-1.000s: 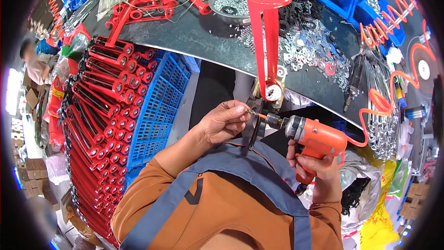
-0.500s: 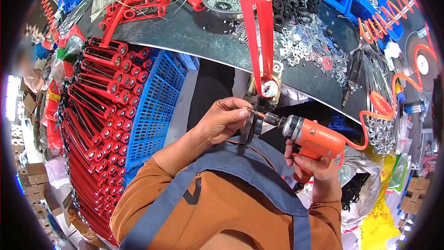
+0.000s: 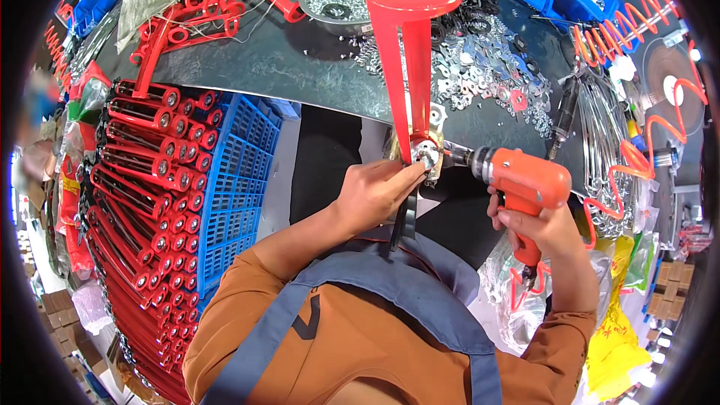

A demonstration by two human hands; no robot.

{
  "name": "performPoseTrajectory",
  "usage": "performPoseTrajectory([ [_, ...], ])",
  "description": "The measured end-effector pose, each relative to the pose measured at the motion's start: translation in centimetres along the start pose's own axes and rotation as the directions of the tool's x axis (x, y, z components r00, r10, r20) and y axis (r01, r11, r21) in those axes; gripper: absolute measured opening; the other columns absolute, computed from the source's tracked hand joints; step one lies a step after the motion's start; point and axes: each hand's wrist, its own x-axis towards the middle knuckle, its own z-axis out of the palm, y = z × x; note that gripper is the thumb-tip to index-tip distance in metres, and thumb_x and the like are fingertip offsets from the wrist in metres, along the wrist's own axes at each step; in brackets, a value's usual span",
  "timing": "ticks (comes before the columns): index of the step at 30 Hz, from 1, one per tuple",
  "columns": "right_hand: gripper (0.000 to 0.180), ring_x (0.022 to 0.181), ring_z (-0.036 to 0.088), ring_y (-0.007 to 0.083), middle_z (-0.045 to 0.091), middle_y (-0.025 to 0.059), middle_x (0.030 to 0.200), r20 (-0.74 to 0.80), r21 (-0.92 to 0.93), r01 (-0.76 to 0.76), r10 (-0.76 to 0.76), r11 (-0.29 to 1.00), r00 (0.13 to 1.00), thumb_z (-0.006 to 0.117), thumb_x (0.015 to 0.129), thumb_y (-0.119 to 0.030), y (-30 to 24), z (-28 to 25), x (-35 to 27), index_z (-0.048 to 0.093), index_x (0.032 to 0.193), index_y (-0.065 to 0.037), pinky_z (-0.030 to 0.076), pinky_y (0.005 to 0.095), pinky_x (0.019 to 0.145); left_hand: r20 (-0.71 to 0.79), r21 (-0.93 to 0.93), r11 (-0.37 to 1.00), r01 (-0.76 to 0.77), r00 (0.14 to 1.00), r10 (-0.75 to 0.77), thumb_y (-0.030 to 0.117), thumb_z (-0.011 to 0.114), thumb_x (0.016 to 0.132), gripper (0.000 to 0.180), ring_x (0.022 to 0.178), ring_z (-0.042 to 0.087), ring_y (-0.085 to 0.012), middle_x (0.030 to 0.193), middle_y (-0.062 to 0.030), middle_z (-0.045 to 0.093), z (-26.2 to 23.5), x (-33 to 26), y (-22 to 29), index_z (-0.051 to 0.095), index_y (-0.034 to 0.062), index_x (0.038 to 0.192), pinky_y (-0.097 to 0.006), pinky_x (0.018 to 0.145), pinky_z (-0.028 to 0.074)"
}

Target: Assembling the frames and mechanical components of manual caulking guns at a manufacturing workstation.

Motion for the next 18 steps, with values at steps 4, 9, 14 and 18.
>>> performPoseTrajectory([
  [4,0.044,0.068,0.061,0.0127,0.062,0.0075,0.089,0.049,-0.144,-0.129,0.137,0.981,0.989,0.066,0.079,0.000,-3.0,0.0,2.0,0.051,0.121,-0.002,0.052,0.0258,0.044,0.039,0.025,0.995,-0.091,0.995,0.090,0.007,0.071,0.070,0.036,0.055,0.055,-0.0189,0.067,-0.0042,0.055,1.0,-0.4,-1.1,0.063,0.0061,0.105,-0.032,0.044,0.043],
  [9,0.038,0.059,0.062,0.0165,0.064,0.0123,0.080,0.285,-0.532,0.083,0.086,0.843,0.955,0.055,0.078,-0.003,-8.0,0.9,4.7,0.054,0.116,-0.002,0.050,0.0338,0.050,0.061,0.096,0.979,-0.179,0.983,0.174,0.000,0.067,0.061,0.038,0.054,0.052,-0.0181,0.066,-0.0029,0.050,6.3,-4.9,-5.2,0.068,0.0044,0.098,-0.031,0.043,0.042],
  [14,0.026,0.057,0.065,0.0313,0.065,0.0211,0.070,0.373,-0.813,0.181,0.257,0.554,0.891,0.054,0.071,-0.006,-10.1,0.9,8.8,0.063,0.090,0.008,0.051,0.0397,0.053,0.112,-0.096,0.995,-0.008,0.994,0.018,-0.002,0.066,0.060,0.038,0.052,0.050,-0.0178,0.063,-0.0032,0.045,2.3,-0.7,-2.0,0.068,0.0039,0.097,-0.030,0.043,0.041],
  [18,0.023,0.056,0.066,0.0281,0.063,0.0223,0.063,0.325,-0.838,0.056,0.413,0.543,0.851,0.052,0.069,-0.006,-12.7,2.0,9.2,0.060,0.074,0.014,0.053,0.0369,0.051,0.010,-0.026,0.997,-0.078,0.997,0.078,-0.003,0.066,0.057,0.040,0.051,0.049,-0.0175,0.062,-0.0037,0.045,2.5,-0.7,-1.9,0.068,0.0033,0.097,-0.030,0.043,0.041],
])
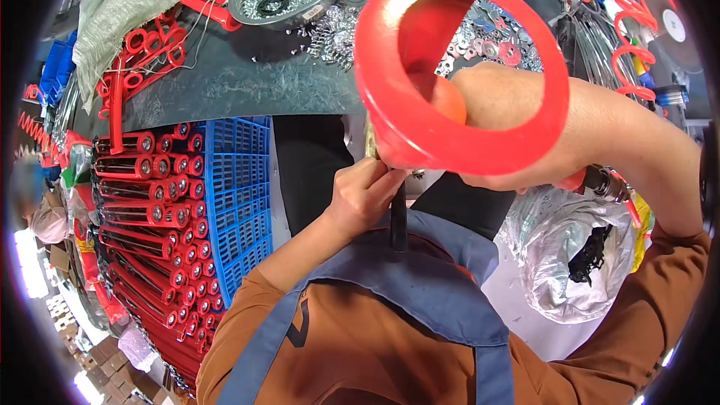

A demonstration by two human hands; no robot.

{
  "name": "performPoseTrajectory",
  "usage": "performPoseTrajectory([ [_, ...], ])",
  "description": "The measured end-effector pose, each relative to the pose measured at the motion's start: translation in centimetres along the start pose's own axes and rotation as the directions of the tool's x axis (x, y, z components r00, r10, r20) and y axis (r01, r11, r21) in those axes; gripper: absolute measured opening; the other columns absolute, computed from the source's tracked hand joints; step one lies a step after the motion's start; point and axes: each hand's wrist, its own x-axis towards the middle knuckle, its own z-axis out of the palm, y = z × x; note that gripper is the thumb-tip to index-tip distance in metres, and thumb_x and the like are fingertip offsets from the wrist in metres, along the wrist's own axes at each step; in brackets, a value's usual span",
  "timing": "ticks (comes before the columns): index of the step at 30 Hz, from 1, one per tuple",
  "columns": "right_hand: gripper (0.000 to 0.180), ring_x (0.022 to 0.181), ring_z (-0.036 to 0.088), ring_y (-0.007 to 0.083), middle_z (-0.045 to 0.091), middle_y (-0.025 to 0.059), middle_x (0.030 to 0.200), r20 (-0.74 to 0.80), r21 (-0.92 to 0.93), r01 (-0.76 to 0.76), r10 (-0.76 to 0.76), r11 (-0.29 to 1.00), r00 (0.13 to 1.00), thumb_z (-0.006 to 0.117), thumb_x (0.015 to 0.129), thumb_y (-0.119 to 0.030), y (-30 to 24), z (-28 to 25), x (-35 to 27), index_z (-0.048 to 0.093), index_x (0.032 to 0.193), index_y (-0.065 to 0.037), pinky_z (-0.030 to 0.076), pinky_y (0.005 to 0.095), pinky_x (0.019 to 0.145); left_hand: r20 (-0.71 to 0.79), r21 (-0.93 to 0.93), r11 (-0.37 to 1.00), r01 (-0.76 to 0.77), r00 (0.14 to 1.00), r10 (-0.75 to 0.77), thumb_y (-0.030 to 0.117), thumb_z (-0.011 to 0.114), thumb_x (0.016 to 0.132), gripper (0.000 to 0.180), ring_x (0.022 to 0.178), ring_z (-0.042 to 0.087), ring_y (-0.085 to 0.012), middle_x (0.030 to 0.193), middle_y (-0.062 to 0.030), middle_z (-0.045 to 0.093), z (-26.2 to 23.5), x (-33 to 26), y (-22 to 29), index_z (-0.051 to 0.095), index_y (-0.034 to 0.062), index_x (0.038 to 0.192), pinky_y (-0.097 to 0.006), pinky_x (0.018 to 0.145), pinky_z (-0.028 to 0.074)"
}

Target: Assembling the frames and mechanical components of manual caulking guns at a manufacturing workstation.

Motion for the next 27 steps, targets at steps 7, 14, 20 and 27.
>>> performPoseTrajectory([
  [7,0.016,0.051,0.063,0.0191,0.061,0.0115,0.066,-0.113,0.068,-0.032,0.040,0.997,0.993,0.056,0.072,-0.005,0.9,1.7,0.0,0.058,0.086,0.004,0.052,0.0303,0.047,-0.033,-0.041,0.999,0.029,0.999,-0.030,0.001,0.071,0.071,0.031,0.053,0.054,-0.0203,0.064,-0.0053,0.051,0.3,0.1,0.2,0.067,0.0049,0.101,-0.033,0.045,0.043],
  [14,0.041,0.058,0.063,0.0147,0.062,0.0091,0.079,-0.451,0.396,0.258,-0.058,0.881,0.891,0.059,0.075,-0.007,3.1,6.2,-5.2,0.053,0.115,0.002,0.053,0.0288,0.048,0.142,0.029,0.987,0.158,0.977,-0.161,0.002,0.072,0.076,0.028,0.061,0.060,-0.0261,0.075,-0.0127,0.061,-3.6,0.3,2.3,0.068,0.0056,0.103,-0.032,0.056,0.047],
  [20,0.043,0.067,0.063,0.0120,0.062,0.0057,0.082,-0.619,0.629,0.455,0.051,0.630,0.784,0.066,0.074,0.001,6.2,14.7,-8.1,0.055,0.116,0.000,0.053,0.0264,0.049,0.448,-0.746,-0.279,0.604,0.146,-0.882,0.008,0.052,0.095,0.023,0.061,0.045,-0.0056,0.080,-0.0046,0.055,-5.9,-4.8,-0.6,0.055,-0.0060,0.114,-0.018,0.053,0.038],
  [27,0.034,0.067,0.063,0.0102,0.065,0.0052,0.085,-0.454,0.794,0.397,0.015,0.460,0.891,0.069,0.076,-0.002,8.0,18.0,-6.1,0.060,0.108,-0.001,0.053,0.0260,0.052,0.622,-0.726,-0.314,0.611,0.389,-0.680,0.010,0.057,0.093,0.024,0.056,0.040,-0.0066,0.079,-0.0063,0.056,-8.2,-1.7,3.6,0.056,-0.0043,0.112,-0.017,0.048,0.033],
])
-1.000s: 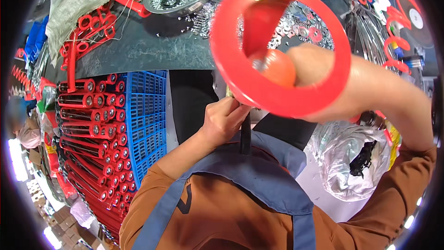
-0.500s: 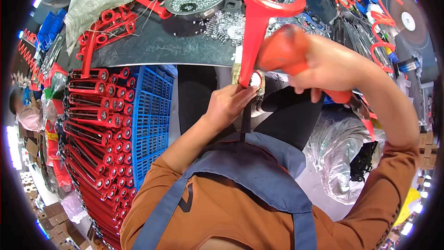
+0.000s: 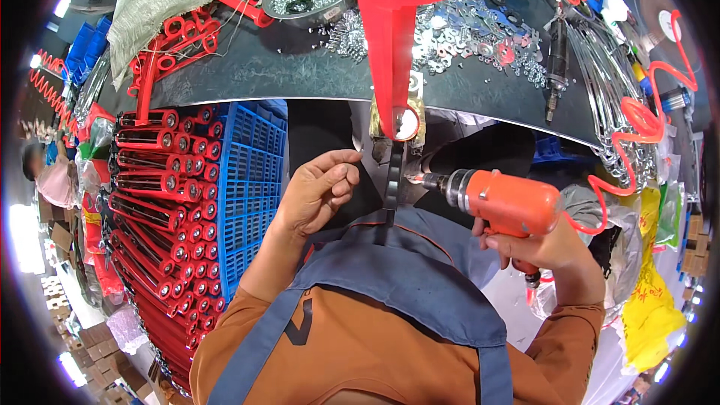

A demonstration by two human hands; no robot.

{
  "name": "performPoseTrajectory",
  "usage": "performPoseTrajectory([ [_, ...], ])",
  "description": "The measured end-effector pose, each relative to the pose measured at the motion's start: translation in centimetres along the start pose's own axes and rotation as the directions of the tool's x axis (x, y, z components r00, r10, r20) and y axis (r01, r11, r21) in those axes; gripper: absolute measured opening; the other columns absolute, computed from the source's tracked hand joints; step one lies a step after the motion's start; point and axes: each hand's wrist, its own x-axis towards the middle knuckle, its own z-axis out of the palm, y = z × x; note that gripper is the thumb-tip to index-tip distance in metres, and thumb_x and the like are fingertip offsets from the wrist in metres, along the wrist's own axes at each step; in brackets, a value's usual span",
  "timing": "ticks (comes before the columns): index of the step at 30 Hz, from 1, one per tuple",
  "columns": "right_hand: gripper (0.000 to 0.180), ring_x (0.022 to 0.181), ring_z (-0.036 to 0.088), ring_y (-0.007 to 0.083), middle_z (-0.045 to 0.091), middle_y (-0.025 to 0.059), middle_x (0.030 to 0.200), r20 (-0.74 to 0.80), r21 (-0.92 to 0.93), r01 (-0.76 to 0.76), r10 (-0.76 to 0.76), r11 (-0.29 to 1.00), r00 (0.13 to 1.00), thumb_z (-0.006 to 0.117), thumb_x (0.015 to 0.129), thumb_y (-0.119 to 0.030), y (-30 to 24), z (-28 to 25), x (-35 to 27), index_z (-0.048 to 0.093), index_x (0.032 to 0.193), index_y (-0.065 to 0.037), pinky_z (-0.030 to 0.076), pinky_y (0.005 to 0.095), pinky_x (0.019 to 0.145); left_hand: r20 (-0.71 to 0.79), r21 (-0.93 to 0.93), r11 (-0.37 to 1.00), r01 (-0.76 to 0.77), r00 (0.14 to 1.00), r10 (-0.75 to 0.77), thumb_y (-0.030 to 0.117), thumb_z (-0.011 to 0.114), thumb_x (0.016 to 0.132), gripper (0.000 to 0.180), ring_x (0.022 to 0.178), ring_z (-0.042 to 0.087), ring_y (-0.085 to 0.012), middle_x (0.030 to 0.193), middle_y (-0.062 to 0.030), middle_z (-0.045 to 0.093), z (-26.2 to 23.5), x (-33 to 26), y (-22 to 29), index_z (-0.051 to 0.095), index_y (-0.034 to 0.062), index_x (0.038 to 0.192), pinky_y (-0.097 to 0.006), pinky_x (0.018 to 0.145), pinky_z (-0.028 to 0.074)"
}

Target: Assembling the frames and mechanical components of manual caulking guns at a manufacturing workstation.

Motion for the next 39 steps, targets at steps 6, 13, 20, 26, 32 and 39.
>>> performPoseTrajectory([
  [6,0.028,0.064,0.063,0.0102,0.066,0.0057,0.082,0.103,0.031,0.126,-0.128,0.992,0.986,0.069,0.079,-0.004,3.0,-0.8,0.5,0.061,0.106,-0.002,0.051,0.0234,0.051,0.173,-0.097,0.988,0.123,0.979,-0.105,0.020,0.067,0.088,0.018,0.054,0.035,-0.0062,0.071,-0.0030,0.050,-0.2,0.4,-0.7,0.060,0.0032,0.089,-0.017,0.047,0.028],
  [13,0.029,0.069,0.065,0.0145,0.066,0.0116,0.087,0.083,0.284,0.218,-0.250,0.934,0.965,0.068,0.082,-0.002,4.2,0.3,1.6,0.059,0.110,0.002,0.052,0.0255,0.049,0.152,-0.245,0.950,0.195,0.975,-0.161,0.022,0.068,0.087,0.023,0.057,0.037,-0.0040,0.070,-0.0019,0.048,1.6,1.1,-1.6,0.061,0.0010,0.091,-0.015,0.049,0.031],
  [20,0.029,0.064,0.063,0.0150,0.065,0.0143,0.085,0.109,0.258,0.209,-0.243,0.943,0.964,0.064,0.082,0.002,4.5,0.6,2.2,0.058,0.110,0.004,0.052,0.0250,0.048,0.142,-0.193,0.976,0.104,0.987,-0.077,0.028,0.066,0.088,0.027,0.052,0.034,-0.0041,0.065,-0.0022,0.049,1.9,0.9,-1.8,0.060,0.0014,0.086,-0.017,0.043,0.026],
  [26,0.026,0.061,0.062,0.0139,0.065,0.0131,0.083,0.090,0.208,0.252,-0.276,0.945,0.957,0.064,0.082,0.003,3.7,1.6,2.3,0.059,0.107,0.004,0.050,0.0248,0.048,-0.051,0.091,0.989,-0.120,0.991,0.125,0.030,0.059,0.094,0.031,0.048,0.033,-0.0050,0.059,-0.0014,0.049,2.7,0.2,-2.4,0.059,0.0025,0.081,-0.021,0.045,0.025],
  [32,0.026,0.062,0.062,0.0134,0.065,0.0121,0.083,0.088,0.194,0.197,-0.217,0.961,0.972,0.064,0.081,0.004,3.0,2.3,2.3,0.059,0.107,0.004,0.050,0.0246,0.048,-0.107,0.411,0.882,-0.231,0.949,0.298,0.034,0.051,0.098,0.038,0.050,0.036,-0.0049,0.058,0.0005,0.048,3.1,0.0,-2.3,0.059,0.0022,0.078,-0.021,0.047,0.028],
  [39,0.040,0.074,0.064,0.0164,0.064,0.0138,0.087,-0.100,0.089,0.101,-0.092,0.991,0.991,0.070,0.075,0.000,0.4,2.0,0.6,0.056,0.113,0.004,0.052,0.0250,0.051,0.019,0.439,0.844,-0.308,0.943,0.334,0.040,0.041,0.101,0.049,0.054,0.034,-0.0027,0.059,0.0051,0.039,1.9,0.7,-2.0,0.065,-0.0018,0.095,-0.022,0.050,0.030],
])
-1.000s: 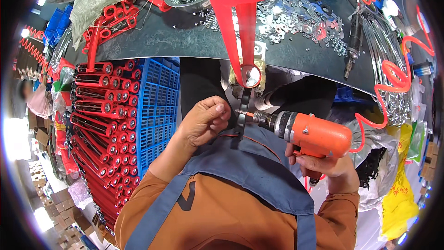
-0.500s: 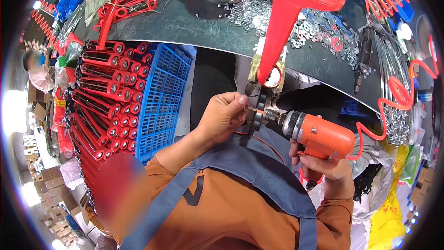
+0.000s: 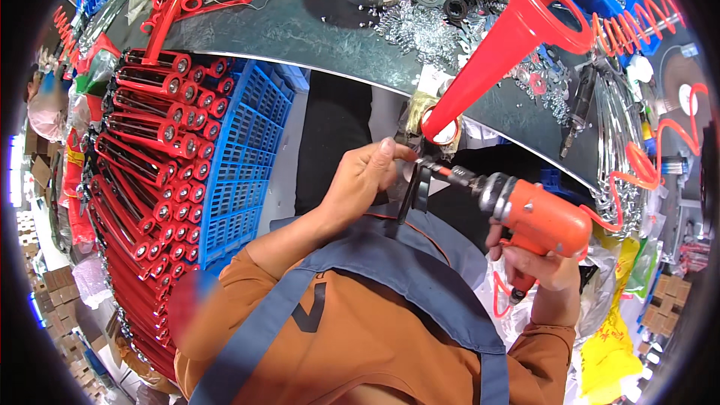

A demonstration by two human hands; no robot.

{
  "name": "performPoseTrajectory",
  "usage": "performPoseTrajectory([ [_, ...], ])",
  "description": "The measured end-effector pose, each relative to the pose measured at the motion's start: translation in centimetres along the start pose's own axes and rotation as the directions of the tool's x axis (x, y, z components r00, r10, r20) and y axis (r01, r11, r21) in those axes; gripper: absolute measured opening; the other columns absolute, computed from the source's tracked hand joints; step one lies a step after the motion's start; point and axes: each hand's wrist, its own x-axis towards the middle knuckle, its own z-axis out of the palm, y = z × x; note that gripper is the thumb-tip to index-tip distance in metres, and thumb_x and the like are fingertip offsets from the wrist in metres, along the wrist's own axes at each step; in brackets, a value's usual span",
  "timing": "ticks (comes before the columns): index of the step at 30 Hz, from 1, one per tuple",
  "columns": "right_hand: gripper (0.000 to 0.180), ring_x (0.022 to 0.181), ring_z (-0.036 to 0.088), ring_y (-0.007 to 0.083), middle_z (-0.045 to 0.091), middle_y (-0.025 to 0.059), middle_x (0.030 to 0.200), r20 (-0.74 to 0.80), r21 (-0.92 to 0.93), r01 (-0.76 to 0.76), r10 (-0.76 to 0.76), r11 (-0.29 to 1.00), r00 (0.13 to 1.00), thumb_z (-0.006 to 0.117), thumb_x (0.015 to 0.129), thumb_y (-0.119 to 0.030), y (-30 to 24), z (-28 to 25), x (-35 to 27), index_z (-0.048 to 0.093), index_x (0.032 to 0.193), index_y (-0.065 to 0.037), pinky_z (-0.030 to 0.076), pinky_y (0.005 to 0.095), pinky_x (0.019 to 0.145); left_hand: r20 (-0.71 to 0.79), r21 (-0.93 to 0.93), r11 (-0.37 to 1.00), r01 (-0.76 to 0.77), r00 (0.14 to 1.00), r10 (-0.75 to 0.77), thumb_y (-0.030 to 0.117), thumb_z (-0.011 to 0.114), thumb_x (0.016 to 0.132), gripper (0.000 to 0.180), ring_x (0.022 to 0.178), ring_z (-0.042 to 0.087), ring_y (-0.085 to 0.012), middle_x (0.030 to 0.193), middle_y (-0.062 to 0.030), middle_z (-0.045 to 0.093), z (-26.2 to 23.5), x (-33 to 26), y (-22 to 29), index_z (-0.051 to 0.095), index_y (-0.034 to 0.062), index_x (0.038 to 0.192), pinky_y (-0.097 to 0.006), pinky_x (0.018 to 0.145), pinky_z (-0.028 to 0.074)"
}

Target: Assembling the frames and mechanical components of manual caulking guns at a manufacturing workstation.

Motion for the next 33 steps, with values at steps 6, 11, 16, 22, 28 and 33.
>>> performPoseTrajectory([
  [6,0.042,0.072,0.063,0.0154,0.064,0.0110,0.089,-0.013,-0.176,0.051,-0.054,0.983,0.998,0.066,0.076,0.004,-2.2,-1.3,3.1,0.053,0.116,0.004,0.052,0.0252,0.047,-0.044,0.400,0.912,-0.089,0.992,0.117,0.016,0.078,0.078,0.045,0.053,0.032,-0.0049,0.058,0.0052,0.032,0.1,2.1,-0.9,0.056,0.0021,0.116,-0.022,0.050,0.031],
  [11,0.047,0.071,0.063,0.0145,0.063,0.0097,0.089,0.004,-0.340,-0.170,0.182,0.925,0.983,0.065,0.077,0.002,-4.8,-0.6,5.5,0.050,0.121,0.002,0.052,0.0269,0.047,0.083,0.685,0.614,-0.393,0.879,0.470,0.024,0.083,0.068,0.061,0.059,0.055,-0.0231,0.067,-0.0074,0.053,1.1,4.6,-1.2,0.053,0.0057,0.118,-0.032,0.055,0.046],
  [16,0.045,0.068,0.062,0.0136,0.063,0.0090,0.084,0.040,-0.588,-0.237,0.321,0.773,0.946,0.064,0.073,-0.001,-8.8,1.2,7.8,0.053,0.117,0.000,0.050,0.0254,0.044,0.126,0.742,0.532,-0.408,0.864,0.487,0.029,0.083,0.065,0.061,0.069,0.065,-0.0298,0.078,-0.0097,0.066,2.1,6.0,-1.4,0.054,0.0067,0.115,-0.037,0.058,0.051],
  [22,0.036,0.051,0.059,0.0185,0.058,0.0091,0.072,0.112,-0.819,-0.127,0.372,0.560,0.921,0.059,0.071,-0.003,-12.0,2.7,10.1,0.054,0.107,0.003,0.050,0.0313,0.047,0.058,0.757,0.511,-0.407,0.821,0.568,0.028,0.083,0.062,0.061,0.069,0.065,-0.0265,0.075,-0.0073,0.065,3.0,6.3,-1.8,0.055,0.0092,0.114,-0.036,0.058,0.050],
  [28,0.039,0.064,0.064,0.0171,0.064,0.0089,0.083,0.106,-0.588,-0.065,0.156,0.807,0.982,0.064,0.076,-0.006,-11.2,0.0,7.0,0.056,0.114,0.001,0.052,0.0276,0.048,0.092,0.683,0.606,-0.408,0.871,0.483,0.028,0.084,0.066,0.057,0.062,0.063,-0.0174,0.070,-0.0058,0.063,1.3,6.9,-1.2,0.058,0.0071,0.112,-0.029,0.056,0.048],
  [33,0.039,0.064,0.064,0.0153,0.064,0.0074,0.082,-0.271,-0.626,-0.108,-0.086,0.773,0.959,0.064,0.073,-0.001,-9.1,-9.3,-0.6,0.057,0.111,0.001,0.052,0.0274,0.047,-0.128,0.270,0.822,-0.501,0.828,0.547,0.021,0.061,0.089,0.036,0.056,0.039,-0.0047,0.063,0.0078,0.042,-3.9,10.6,4.4,0.057,0.0004,0.118,-0.020,0.054,0.035],
])
